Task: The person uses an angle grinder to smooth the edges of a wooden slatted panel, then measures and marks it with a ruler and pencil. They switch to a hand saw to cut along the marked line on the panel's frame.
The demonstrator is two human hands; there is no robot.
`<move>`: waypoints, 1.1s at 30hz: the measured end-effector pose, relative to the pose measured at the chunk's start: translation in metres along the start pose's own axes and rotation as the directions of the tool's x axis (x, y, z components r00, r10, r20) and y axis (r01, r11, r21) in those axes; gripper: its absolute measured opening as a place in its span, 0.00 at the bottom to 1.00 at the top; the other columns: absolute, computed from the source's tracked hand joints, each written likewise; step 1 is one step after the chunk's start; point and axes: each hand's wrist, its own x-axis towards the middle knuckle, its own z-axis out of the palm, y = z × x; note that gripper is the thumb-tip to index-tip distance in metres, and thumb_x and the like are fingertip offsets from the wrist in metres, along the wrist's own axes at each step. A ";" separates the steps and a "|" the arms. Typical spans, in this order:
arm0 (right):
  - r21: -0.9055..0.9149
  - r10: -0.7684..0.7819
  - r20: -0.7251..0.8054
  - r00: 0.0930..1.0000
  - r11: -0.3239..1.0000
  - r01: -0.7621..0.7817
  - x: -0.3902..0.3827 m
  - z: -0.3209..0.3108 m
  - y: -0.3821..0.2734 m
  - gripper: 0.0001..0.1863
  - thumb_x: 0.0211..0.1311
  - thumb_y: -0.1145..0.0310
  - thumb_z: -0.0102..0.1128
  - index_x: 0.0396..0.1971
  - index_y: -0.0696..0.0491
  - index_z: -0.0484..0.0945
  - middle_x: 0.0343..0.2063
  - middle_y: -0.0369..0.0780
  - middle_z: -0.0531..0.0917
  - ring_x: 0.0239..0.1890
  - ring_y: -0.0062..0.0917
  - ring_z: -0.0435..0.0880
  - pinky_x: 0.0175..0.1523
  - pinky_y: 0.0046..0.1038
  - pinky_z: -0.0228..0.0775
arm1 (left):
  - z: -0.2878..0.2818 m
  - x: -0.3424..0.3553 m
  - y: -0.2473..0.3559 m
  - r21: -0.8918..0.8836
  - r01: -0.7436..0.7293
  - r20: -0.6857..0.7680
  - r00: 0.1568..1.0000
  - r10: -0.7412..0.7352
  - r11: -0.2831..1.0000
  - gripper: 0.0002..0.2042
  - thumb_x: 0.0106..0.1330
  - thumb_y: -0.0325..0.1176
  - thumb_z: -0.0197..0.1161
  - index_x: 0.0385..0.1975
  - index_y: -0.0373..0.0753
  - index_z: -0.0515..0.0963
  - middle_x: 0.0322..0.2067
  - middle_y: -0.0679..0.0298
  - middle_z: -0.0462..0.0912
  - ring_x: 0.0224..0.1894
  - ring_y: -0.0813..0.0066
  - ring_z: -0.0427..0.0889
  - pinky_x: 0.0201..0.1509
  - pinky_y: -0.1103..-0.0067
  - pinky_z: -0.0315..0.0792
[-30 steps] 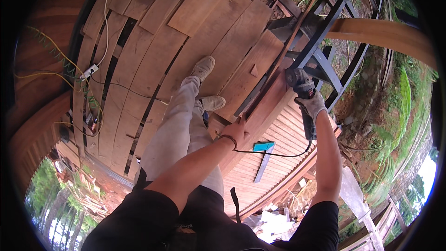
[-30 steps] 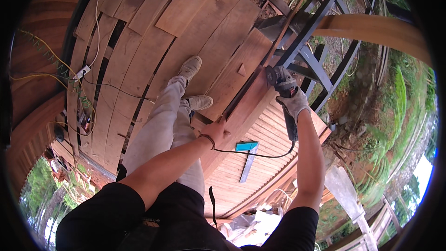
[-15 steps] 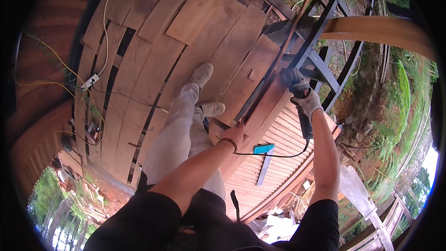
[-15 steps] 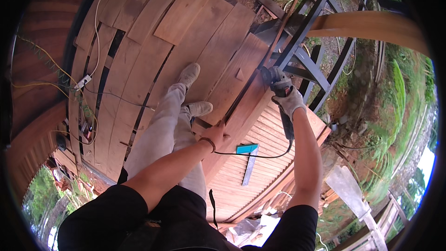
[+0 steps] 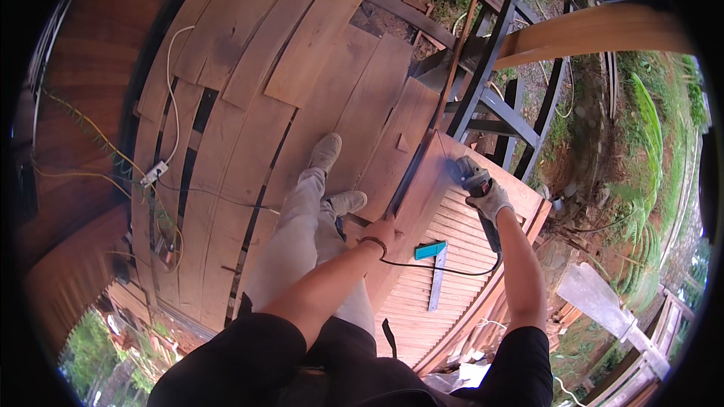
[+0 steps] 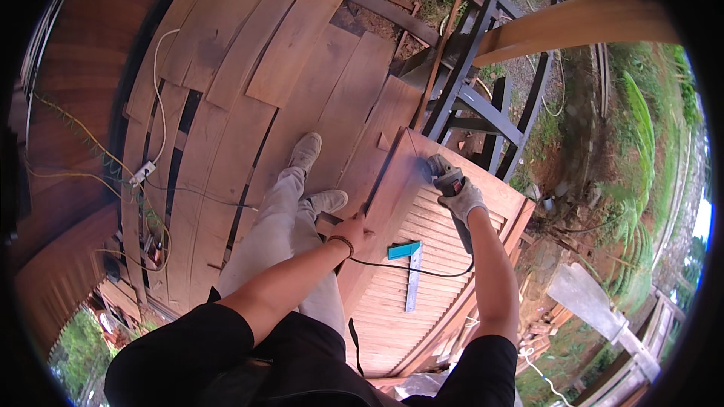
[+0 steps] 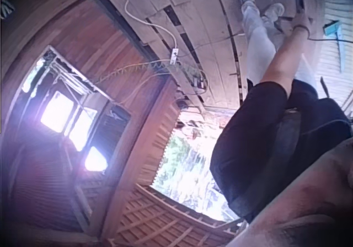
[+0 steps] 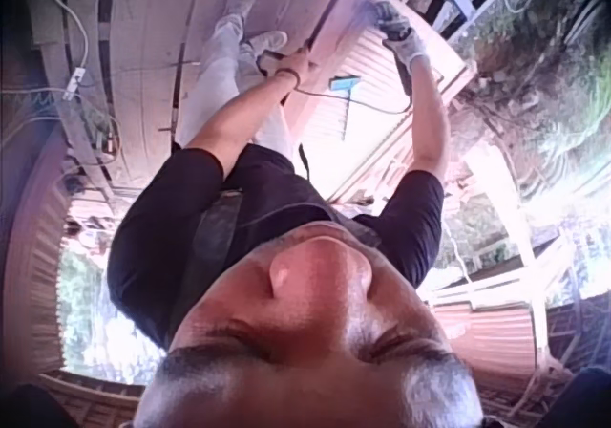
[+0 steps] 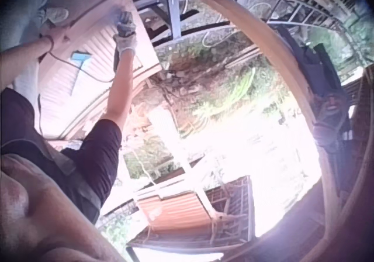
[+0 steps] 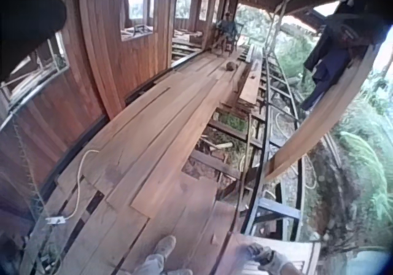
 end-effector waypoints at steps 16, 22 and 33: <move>0.170 0.233 0.054 0.971 -0.960 0.221 -0.196 0.246 -0.065 0.29 0.67 0.42 0.53 0.50 0.53 0.77 0.36 0.43 0.85 0.34 0.34 0.86 0.40 0.36 0.83 | 0.028 -0.081 0.056 0.090 -0.281 0.479 0.853 0.206 0.956 0.27 0.50 0.40 0.75 0.44 0.31 0.72 0.37 0.52 0.83 0.40 0.63 0.84 0.45 0.70 0.77; 0.010 0.427 0.174 0.887 -0.902 0.432 -0.243 0.269 -0.159 0.23 0.70 0.47 0.54 0.49 0.54 0.77 0.38 0.41 0.84 0.39 0.29 0.84 0.47 0.32 0.79 | -0.022 -0.111 0.028 0.464 -0.471 0.648 0.758 0.075 0.751 0.23 0.52 0.39 0.74 0.41 0.31 0.74 0.35 0.54 0.83 0.37 0.64 0.84 0.43 0.72 0.77; -0.265 0.822 0.325 0.468 -0.396 0.879 -0.315 0.253 -0.377 0.15 0.66 0.65 0.62 0.50 0.51 0.77 0.39 0.34 0.82 0.39 0.20 0.82 0.46 0.25 0.76 | -0.134 -0.159 0.015 0.658 -0.545 0.748 0.397 -0.531 0.519 0.18 0.56 0.32 0.71 0.42 0.32 0.74 0.34 0.62 0.82 0.34 0.73 0.83 0.38 0.76 0.77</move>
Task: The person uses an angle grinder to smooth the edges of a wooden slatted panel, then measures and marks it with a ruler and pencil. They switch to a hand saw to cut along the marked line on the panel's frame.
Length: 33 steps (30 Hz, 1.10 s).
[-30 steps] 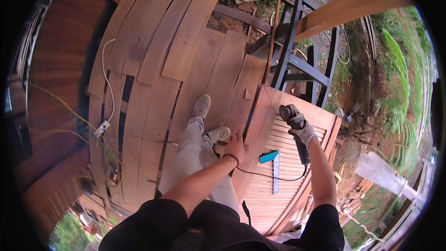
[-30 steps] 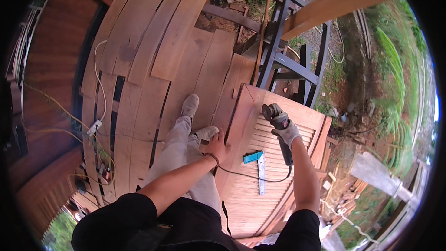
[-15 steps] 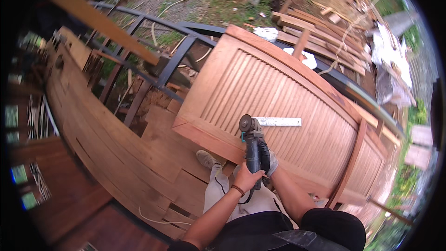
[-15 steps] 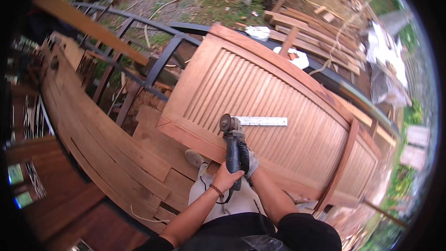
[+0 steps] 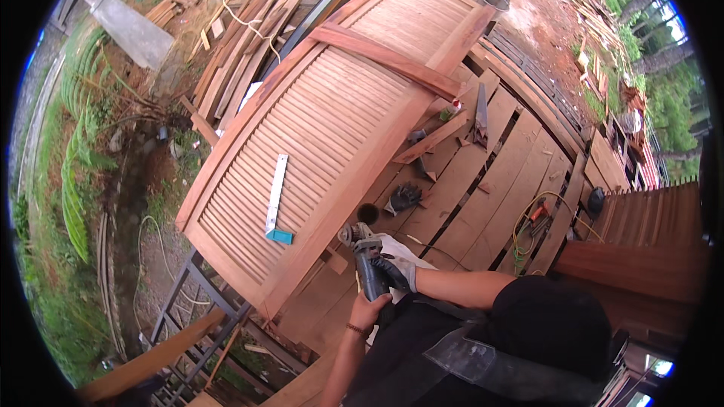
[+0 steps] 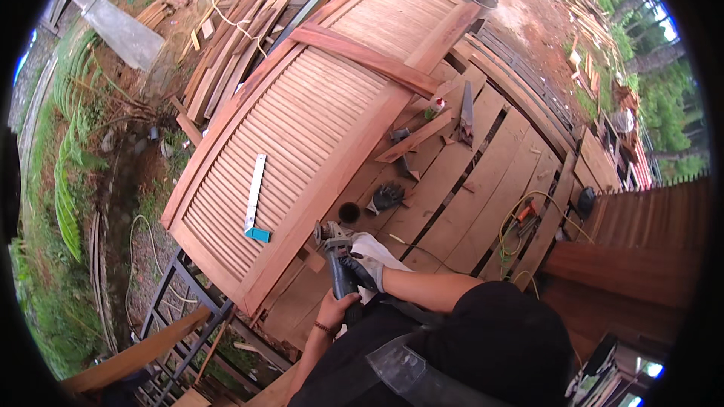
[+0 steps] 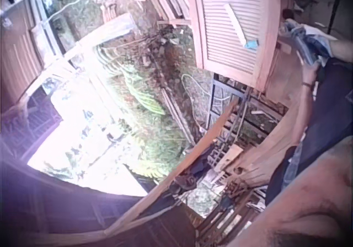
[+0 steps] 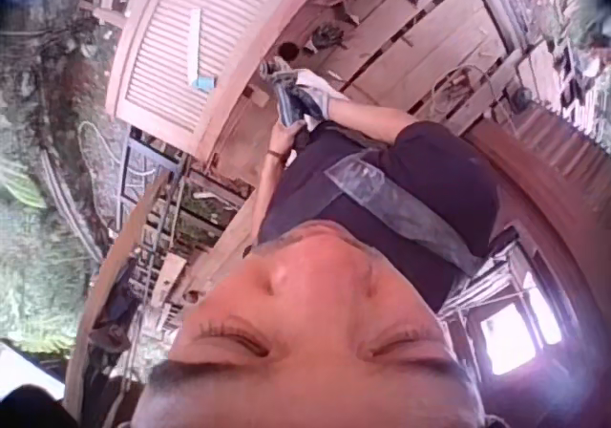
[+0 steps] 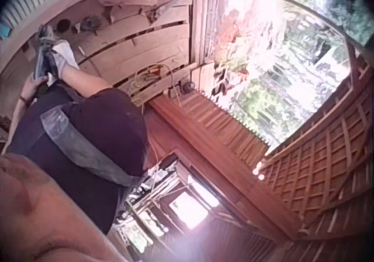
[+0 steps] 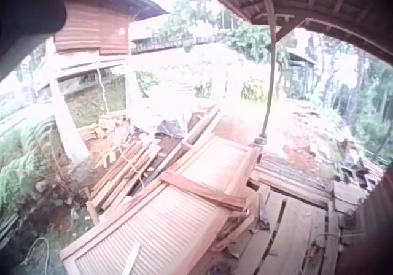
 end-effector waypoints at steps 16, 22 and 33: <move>0.309 -0.435 -0.191 0.880 0.824 0.475 -0.183 -0.080 -0.070 0.16 0.72 0.60 0.54 0.51 0.54 0.76 0.44 0.38 0.83 0.47 0.26 0.82 0.58 0.31 0.74 | 0.180 0.003 0.076 0.535 -0.113 0.409 0.902 -0.139 0.837 0.16 0.59 0.33 0.69 0.41 0.33 0.72 0.32 0.60 0.82 0.31 0.70 0.85 0.36 0.74 0.80; 0.320 -0.484 -0.332 0.809 0.749 0.580 -0.249 -0.173 -0.140 0.21 0.70 0.54 0.56 0.54 0.54 0.74 0.44 0.39 0.83 0.46 0.29 0.83 0.56 0.34 0.75 | 0.319 0.054 0.090 0.689 -0.199 0.471 0.854 -0.221 0.697 0.17 0.58 0.37 0.70 0.40 0.35 0.74 0.30 0.62 0.81 0.30 0.75 0.83 0.34 0.78 0.78; 0.442 -0.645 -0.464 0.608 0.426 0.789 -0.381 -0.359 -0.248 0.28 0.69 0.44 0.53 0.56 0.52 0.72 0.47 0.40 0.82 0.50 0.32 0.81 0.60 0.38 0.72 | 0.619 0.113 0.099 0.825 -0.475 0.559 0.768 -0.313 0.307 0.25 0.54 0.44 0.70 0.46 0.33 0.76 0.34 0.58 0.83 0.37 0.68 0.83 0.46 0.74 0.76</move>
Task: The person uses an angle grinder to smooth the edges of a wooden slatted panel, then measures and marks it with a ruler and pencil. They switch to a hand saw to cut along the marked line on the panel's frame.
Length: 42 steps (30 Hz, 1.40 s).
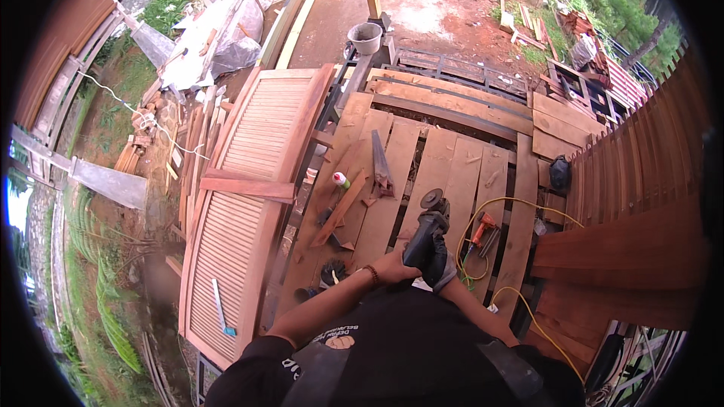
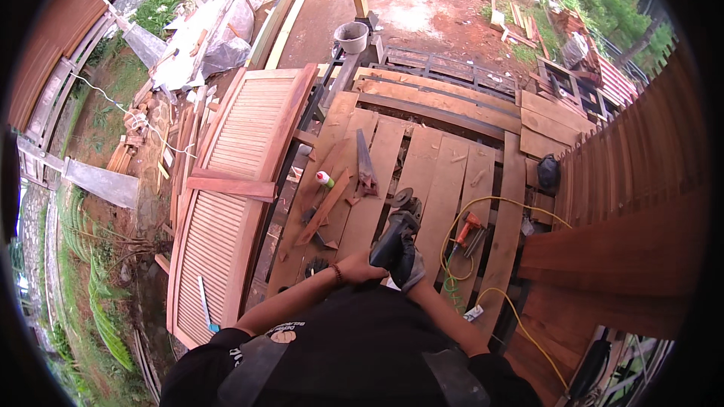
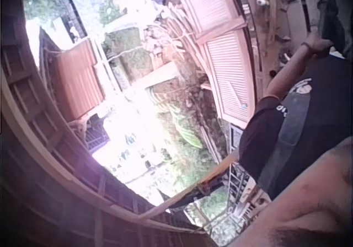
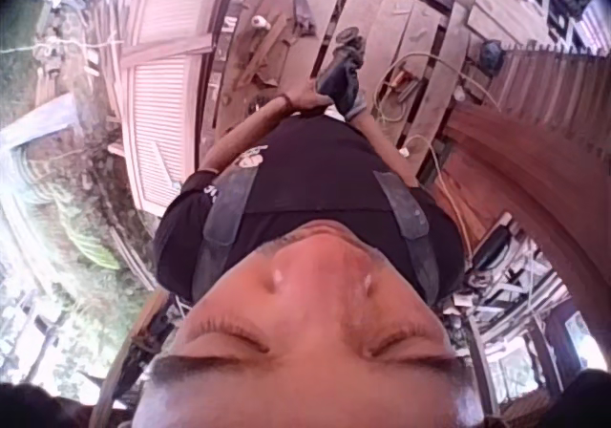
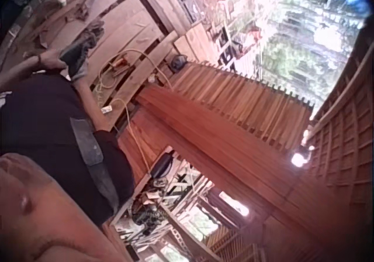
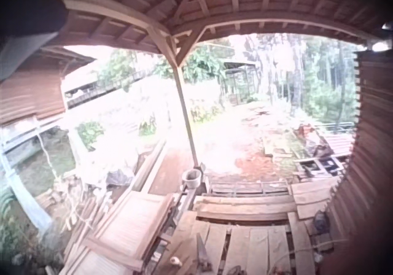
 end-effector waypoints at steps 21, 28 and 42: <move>-0.153 -0.165 -0.177 0.970 0.978 0.139 0.275 0.050 -0.276 0.34 0.67 0.39 0.51 0.59 0.53 0.69 0.47 0.47 0.81 0.50 0.40 0.80 0.59 0.43 0.72 | -0.174 0.333 0.173 0.013 -0.154 0.030 0.988 0.153 0.988 0.33 0.43 0.51 0.72 0.43 0.28 0.79 0.38 0.45 0.84 0.41 0.55 0.85 0.49 0.70 0.76; -0.258 -0.175 -0.252 0.952 0.960 0.108 0.421 0.071 -0.339 0.35 0.65 0.31 0.44 0.46 0.52 0.75 0.32 0.44 0.83 0.35 0.38 0.84 0.44 0.40 0.79 | -0.258 0.411 0.233 0.162 -0.080 -0.153 0.983 0.105 0.984 0.35 0.43 0.49 0.71 0.44 0.22 0.76 0.38 0.40 0.83 0.40 0.52 0.85 0.48 0.69 0.77; -0.478 0.423 -0.258 0.869 0.726 -0.495 0.689 0.220 -0.381 0.16 0.53 0.64 0.71 0.40 0.47 0.75 0.26 0.38 0.81 0.26 0.33 0.82 0.36 0.35 0.79 | -0.415 0.476 0.271 -0.238 0.040 -0.634 0.751 -0.186 0.971 0.36 0.51 0.48 0.68 0.51 0.23 0.66 0.40 0.40 0.82 0.42 0.46 0.84 0.46 0.64 0.77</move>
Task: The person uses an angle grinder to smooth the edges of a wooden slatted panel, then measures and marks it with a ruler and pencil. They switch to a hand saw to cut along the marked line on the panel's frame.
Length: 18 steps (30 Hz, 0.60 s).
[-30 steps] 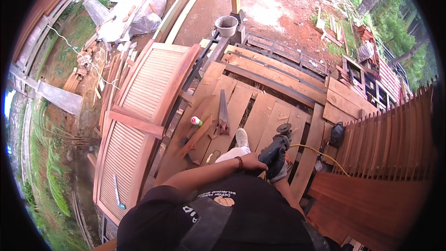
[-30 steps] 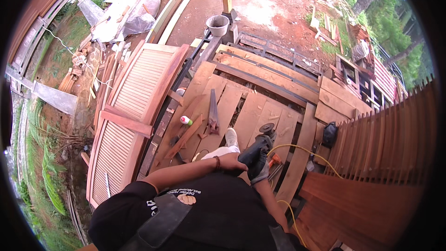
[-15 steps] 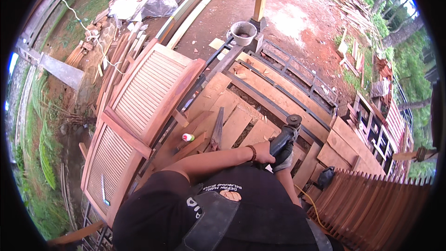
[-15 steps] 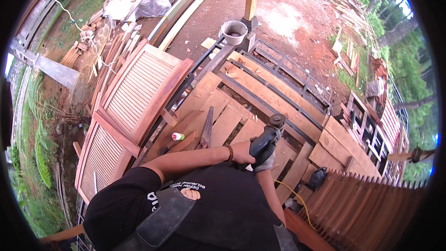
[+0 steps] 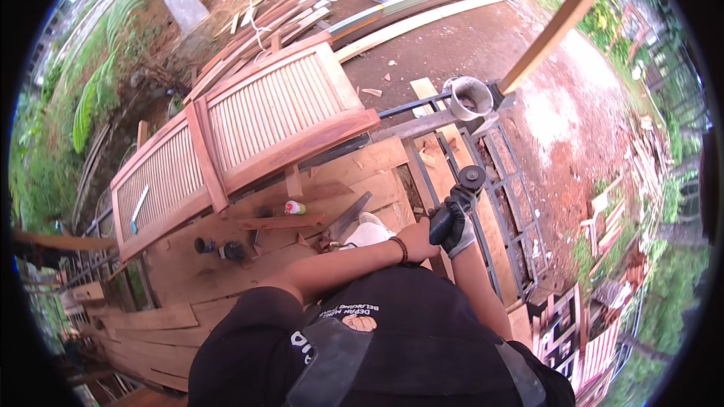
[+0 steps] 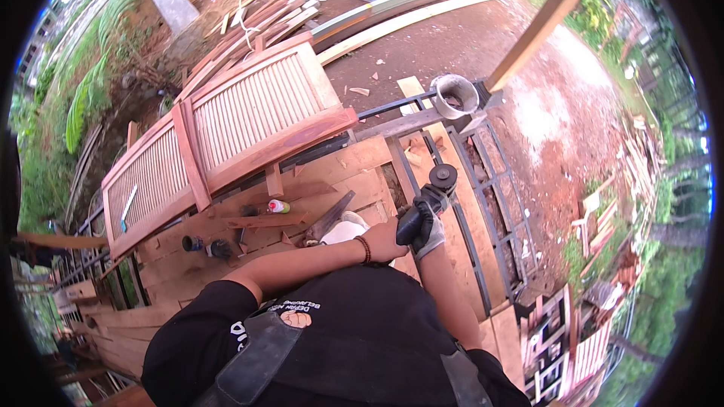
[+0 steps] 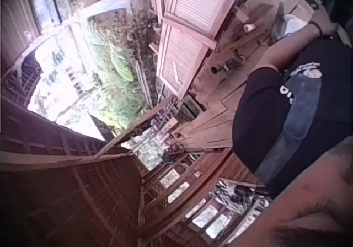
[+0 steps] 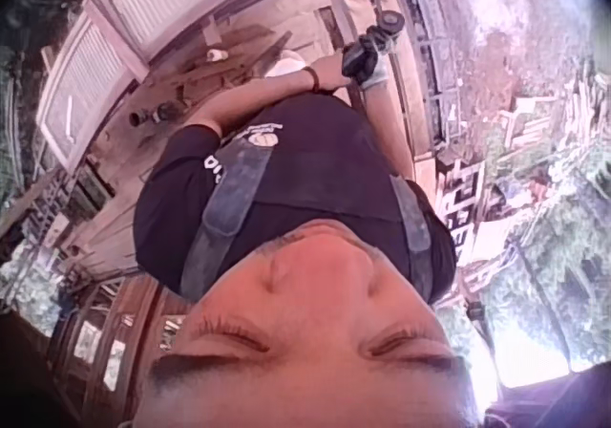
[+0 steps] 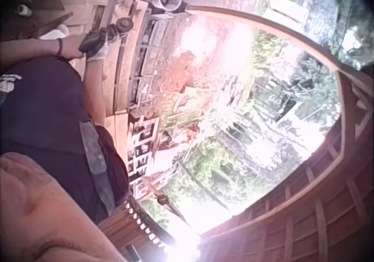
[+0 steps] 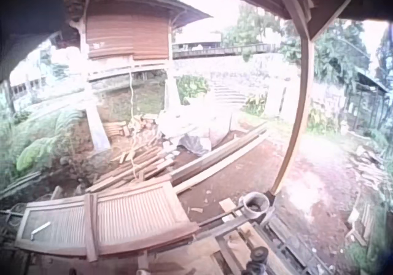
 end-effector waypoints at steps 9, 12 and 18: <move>-0.434 0.096 0.188 0.977 0.901 -0.005 0.139 0.096 -0.092 0.18 0.54 0.64 0.68 0.43 0.52 0.74 0.33 0.41 0.82 0.33 0.34 0.84 0.44 0.38 0.81 | -0.029 0.055 -0.092 -0.403 -0.072 0.036 0.995 0.094 0.912 0.40 0.56 0.60 0.68 0.58 0.33 0.69 0.38 0.53 0.84 0.43 0.59 0.84 0.50 0.70 0.75; -0.466 0.063 0.173 0.983 0.885 0.026 0.157 0.118 -0.130 0.19 0.51 0.65 0.69 0.42 0.53 0.75 0.30 0.42 0.82 0.28 0.34 0.84 0.37 0.38 0.82 | -0.031 0.020 -0.117 -0.272 -0.046 -0.163 0.987 0.001 0.961 0.32 0.55 0.55 0.71 0.53 0.38 0.74 0.36 0.56 0.84 0.42 0.59 0.83 0.50 0.69 0.75; -0.753 0.102 0.108 0.989 0.658 0.014 0.202 0.137 -0.169 0.17 0.53 0.66 0.70 0.42 0.54 0.78 0.27 0.40 0.82 0.27 0.31 0.84 0.38 0.33 0.81 | -0.001 0.006 -0.151 -0.164 0.144 -0.447 0.871 -0.204 0.976 0.19 0.55 0.47 0.71 0.41 0.41 0.81 0.33 0.58 0.82 0.42 0.59 0.81 0.50 0.67 0.74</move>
